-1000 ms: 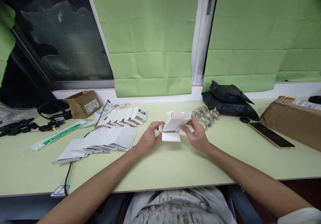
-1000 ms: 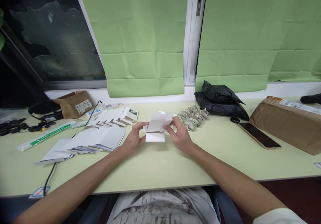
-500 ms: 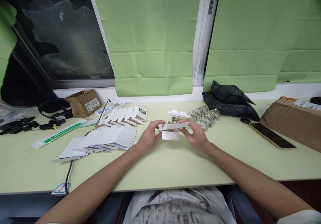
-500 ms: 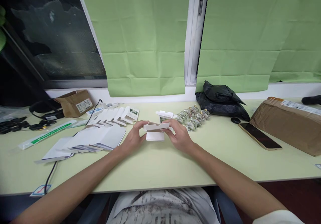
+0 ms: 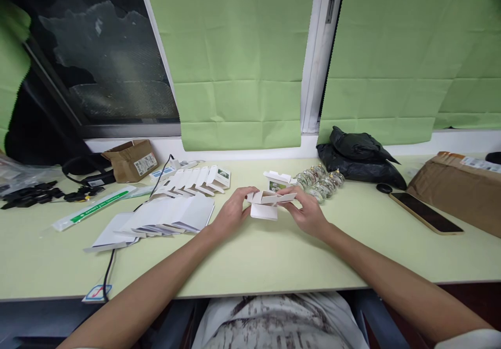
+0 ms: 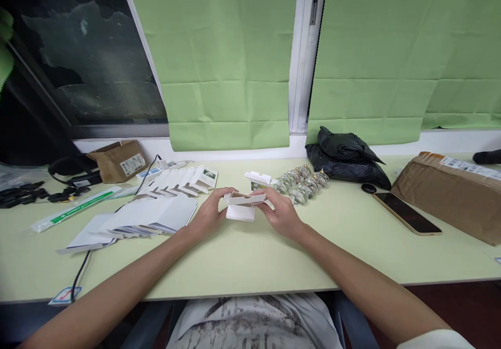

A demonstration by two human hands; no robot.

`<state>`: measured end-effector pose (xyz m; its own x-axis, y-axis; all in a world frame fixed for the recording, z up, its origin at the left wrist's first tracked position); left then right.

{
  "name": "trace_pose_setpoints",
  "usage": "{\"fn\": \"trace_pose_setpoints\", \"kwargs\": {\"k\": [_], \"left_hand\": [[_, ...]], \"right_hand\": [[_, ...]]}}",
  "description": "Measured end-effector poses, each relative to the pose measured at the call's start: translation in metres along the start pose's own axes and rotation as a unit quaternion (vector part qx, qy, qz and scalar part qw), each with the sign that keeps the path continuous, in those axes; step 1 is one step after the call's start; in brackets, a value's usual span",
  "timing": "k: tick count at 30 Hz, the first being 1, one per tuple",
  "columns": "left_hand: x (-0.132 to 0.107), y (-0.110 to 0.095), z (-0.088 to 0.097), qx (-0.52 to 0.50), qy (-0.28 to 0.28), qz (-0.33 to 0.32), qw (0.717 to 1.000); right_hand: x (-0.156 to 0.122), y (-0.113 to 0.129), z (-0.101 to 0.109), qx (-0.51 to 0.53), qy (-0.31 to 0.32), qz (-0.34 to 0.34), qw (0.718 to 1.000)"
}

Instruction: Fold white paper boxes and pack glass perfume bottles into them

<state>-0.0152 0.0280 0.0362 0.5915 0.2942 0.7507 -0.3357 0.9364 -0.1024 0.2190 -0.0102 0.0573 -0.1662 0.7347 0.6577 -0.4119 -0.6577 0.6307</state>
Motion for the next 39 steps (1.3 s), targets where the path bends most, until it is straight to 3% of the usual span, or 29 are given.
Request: {"fn": "trace_pose_setpoints", "kwargs": {"k": [7, 15, 22, 39], "left_hand": [[0.004, -0.005, 0.001, 0.006, 0.009, 0.002, 1.0], [0.007, -0.007, 0.007, -0.012, -0.008, 0.039, 0.999], [0.009, -0.012, 0.01, -0.042, -0.014, 0.038, 0.998], [0.011, -0.015, 0.01, -0.043, -0.015, 0.059, 0.997]], "right_hand": [[0.001, -0.004, -0.001, 0.013, -0.011, -0.015, 1.0], [0.002, -0.026, -0.004, 0.134, -0.016, -0.102, 0.986], [0.007, -0.027, -0.003, 0.186, -0.035, -0.132, 0.973], [0.002, -0.015, 0.003, -0.03, -0.06, -0.053, 0.996]]}}
Point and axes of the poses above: each hand's wrist, its own x-axis towards the middle knuckle, its own z-axis out of the back of the hand, y = z × x, the point moved 5 cm from there along x, towards the middle knuckle, and after that the axes turned 15 degrees about -z, right-handed, at the moved point
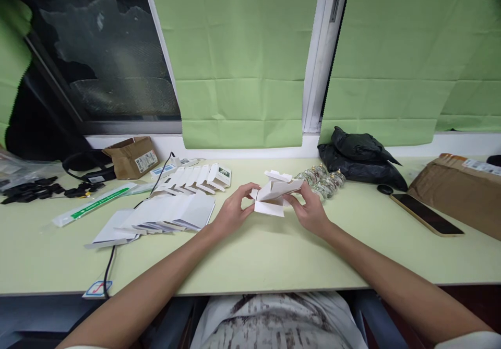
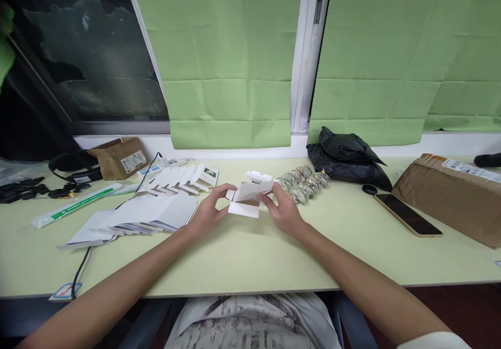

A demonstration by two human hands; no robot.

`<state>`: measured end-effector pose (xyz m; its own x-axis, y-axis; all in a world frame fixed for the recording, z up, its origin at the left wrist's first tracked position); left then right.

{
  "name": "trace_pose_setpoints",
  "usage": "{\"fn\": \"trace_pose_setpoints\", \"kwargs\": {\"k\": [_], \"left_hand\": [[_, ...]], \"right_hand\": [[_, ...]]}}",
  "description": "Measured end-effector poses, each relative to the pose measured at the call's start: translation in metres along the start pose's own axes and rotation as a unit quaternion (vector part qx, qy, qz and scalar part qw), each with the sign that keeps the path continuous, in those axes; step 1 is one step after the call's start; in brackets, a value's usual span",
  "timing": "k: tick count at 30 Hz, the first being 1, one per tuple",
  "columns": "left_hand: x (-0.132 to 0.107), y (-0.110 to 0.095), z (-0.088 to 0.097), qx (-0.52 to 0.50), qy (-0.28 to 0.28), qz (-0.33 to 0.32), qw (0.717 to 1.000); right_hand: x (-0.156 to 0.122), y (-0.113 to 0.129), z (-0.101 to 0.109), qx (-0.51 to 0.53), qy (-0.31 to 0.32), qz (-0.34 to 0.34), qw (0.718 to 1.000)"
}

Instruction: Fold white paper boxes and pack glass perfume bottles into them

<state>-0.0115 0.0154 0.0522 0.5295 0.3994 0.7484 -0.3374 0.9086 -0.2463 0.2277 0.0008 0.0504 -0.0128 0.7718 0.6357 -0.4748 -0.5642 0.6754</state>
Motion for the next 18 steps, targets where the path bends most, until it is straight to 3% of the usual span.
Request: {"fn": "trace_pose_setpoints", "kwargs": {"k": [10, 18], "left_hand": [[-0.003, 0.001, -0.001, 0.035, -0.005, -0.047, 0.998], [-0.003, 0.002, -0.002, 0.051, 0.006, -0.071, 0.996]], "right_hand": [[-0.001, 0.029, 0.005, -0.025, 0.012, 0.111, 0.993], [-0.006, 0.01, 0.002, -0.031, -0.031, 0.138, 0.989]]}}
Point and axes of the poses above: each hand's wrist, its own x-axis towards the middle knuckle, its own z-axis out of the back of the hand, y = z × x, the point moved 5 cm from there along x, towards the middle knuckle, and after that the axes turned 15 degrees about -z, right-handed, at the moved point
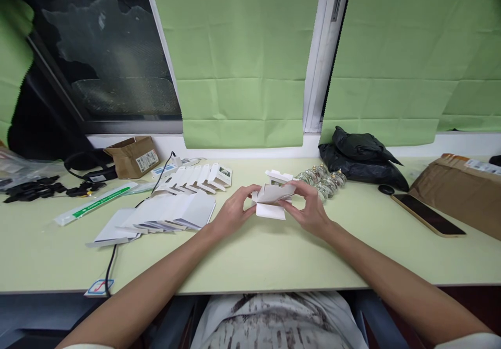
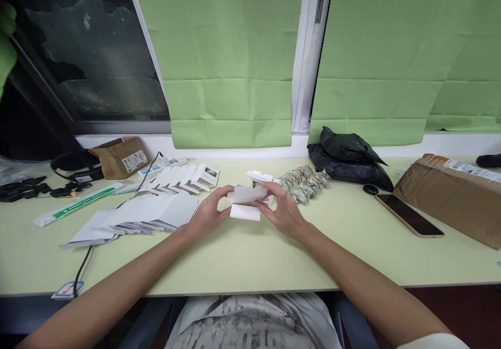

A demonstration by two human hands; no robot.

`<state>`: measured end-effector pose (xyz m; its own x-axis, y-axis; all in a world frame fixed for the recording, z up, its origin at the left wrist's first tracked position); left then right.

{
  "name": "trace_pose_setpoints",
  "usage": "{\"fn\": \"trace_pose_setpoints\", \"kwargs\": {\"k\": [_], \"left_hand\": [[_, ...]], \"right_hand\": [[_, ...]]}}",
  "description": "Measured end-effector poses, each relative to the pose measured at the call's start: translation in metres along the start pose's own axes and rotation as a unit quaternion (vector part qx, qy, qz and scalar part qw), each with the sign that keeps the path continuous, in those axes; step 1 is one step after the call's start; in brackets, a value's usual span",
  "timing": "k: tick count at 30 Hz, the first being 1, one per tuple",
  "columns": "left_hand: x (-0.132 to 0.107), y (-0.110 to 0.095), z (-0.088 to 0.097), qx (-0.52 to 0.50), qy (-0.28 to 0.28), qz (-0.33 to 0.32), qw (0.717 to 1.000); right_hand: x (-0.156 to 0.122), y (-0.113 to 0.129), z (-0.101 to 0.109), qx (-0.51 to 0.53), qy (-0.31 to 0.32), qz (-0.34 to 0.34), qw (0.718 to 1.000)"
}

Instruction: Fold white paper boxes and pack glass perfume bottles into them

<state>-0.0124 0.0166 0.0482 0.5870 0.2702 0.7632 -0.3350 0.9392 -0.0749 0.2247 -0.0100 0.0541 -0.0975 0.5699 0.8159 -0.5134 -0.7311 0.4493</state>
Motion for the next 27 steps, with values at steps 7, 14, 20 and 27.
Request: {"fn": "trace_pose_setpoints", "kwargs": {"k": [7, 14, 20, 27], "left_hand": [[0.0032, -0.0047, 0.0017, 0.001, 0.005, -0.013, 1.0], [0.0045, -0.0072, 0.0019, -0.007, 0.014, -0.023, 1.0], [0.004, -0.0067, 0.0007, -0.018, 0.017, -0.029, 0.999], [0.0018, -0.0026, -0.0006, -0.01, 0.01, -0.011, 1.0]], "right_hand": [[0.0021, 0.0056, -0.0002, -0.028, 0.041, 0.064, 0.997], [0.0019, 0.0057, -0.0024, 0.001, 0.082, 0.069, 0.994], [0.0019, 0.0064, -0.0044, 0.02, 0.099, 0.042, 0.994], [0.0012, 0.0091, -0.0056, 0.026, 0.101, 0.047, 0.993]]}}
Point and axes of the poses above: each hand's wrist, its own x-axis towards the middle knuckle, its own z-axis out of the back of the hand, y = z × x, the point moved 5 cm from there along x, towards the middle knuckle, and after that the axes turned 15 degrees about -z, right-handed, at the moved point
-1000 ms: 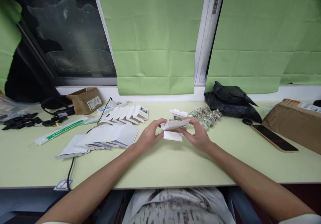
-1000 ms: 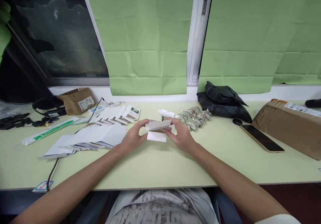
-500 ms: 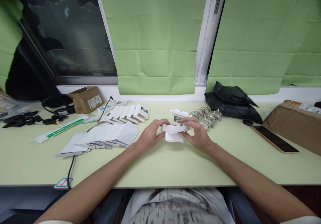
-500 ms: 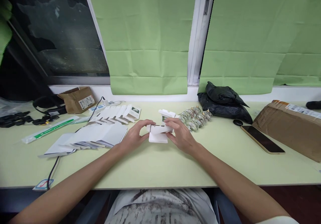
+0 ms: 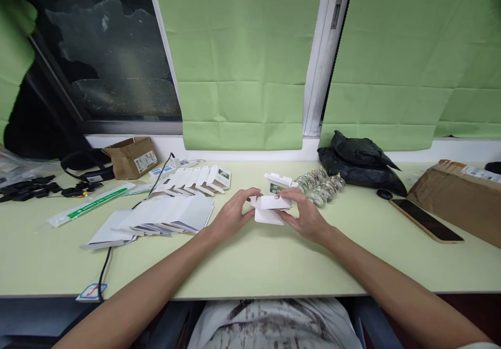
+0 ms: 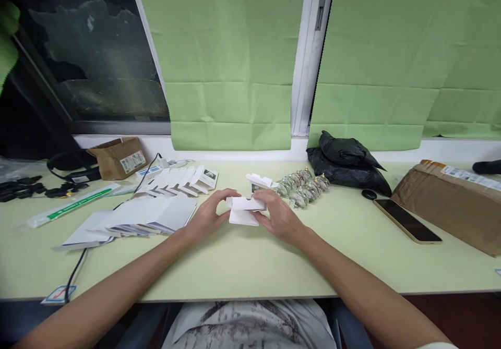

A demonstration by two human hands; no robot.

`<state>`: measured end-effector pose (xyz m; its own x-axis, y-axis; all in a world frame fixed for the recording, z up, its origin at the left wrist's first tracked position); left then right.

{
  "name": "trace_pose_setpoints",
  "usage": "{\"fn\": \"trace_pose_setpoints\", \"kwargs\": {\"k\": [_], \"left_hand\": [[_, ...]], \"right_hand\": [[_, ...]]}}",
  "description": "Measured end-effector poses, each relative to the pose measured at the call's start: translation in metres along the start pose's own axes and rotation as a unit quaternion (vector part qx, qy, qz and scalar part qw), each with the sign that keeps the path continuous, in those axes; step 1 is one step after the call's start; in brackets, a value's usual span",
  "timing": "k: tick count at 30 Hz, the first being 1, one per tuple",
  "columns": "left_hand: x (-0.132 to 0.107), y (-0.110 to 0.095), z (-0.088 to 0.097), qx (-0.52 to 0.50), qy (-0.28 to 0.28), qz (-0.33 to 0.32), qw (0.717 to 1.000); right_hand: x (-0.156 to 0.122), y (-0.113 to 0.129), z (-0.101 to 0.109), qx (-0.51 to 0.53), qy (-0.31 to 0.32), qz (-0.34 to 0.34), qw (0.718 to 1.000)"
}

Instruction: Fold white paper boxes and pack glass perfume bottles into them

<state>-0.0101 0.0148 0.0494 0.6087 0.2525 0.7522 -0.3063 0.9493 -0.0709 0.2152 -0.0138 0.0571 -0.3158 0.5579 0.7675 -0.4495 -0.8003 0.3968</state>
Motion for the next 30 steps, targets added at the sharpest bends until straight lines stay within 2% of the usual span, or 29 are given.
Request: {"fn": "trace_pose_setpoints", "kwargs": {"k": [7, 10, 14, 18, 26, 30], "left_hand": [[0.002, -0.006, 0.0, 0.002, 0.016, -0.046, 0.999], [0.002, -0.012, 0.0, 0.03, 0.026, -0.101, 0.994], [0.001, -0.022, 0.0, 0.117, 0.07, -0.176, 0.975], [0.003, -0.027, 0.002, 0.146, 0.084, -0.174, 0.97], [0.0, -0.018, 0.0, 0.156, 0.068, -0.163, 0.972], [0.0, -0.017, -0.001, 0.158, 0.075, -0.16, 0.971]], "right_hand": [[0.0, -0.002, 0.002, -0.038, -0.019, -0.023, 0.999], [0.0, -0.003, 0.0, -0.055, -0.002, -0.027, 0.998], [0.002, -0.002, -0.002, -0.076, 0.007, -0.021, 0.997], [0.005, 0.002, -0.001, -0.087, -0.004, -0.014, 0.996], [0.006, 0.004, -0.001, -0.085, 0.06, -0.002, 0.995], [0.005, 0.003, -0.002, -0.093, 0.064, 0.004, 0.994]]}}
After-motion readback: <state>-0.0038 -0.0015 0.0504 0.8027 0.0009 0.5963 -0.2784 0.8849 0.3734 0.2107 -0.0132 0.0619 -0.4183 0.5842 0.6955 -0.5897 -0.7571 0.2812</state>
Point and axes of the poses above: each hand's wrist, its own x-axis towards the middle knuckle, its own z-axis out of the back of the hand, y = z × x, the point moved 5 cm from there along x, towards the middle knuckle, and after that the axes turned 15 degrees about -z, right-handed, at the moved point
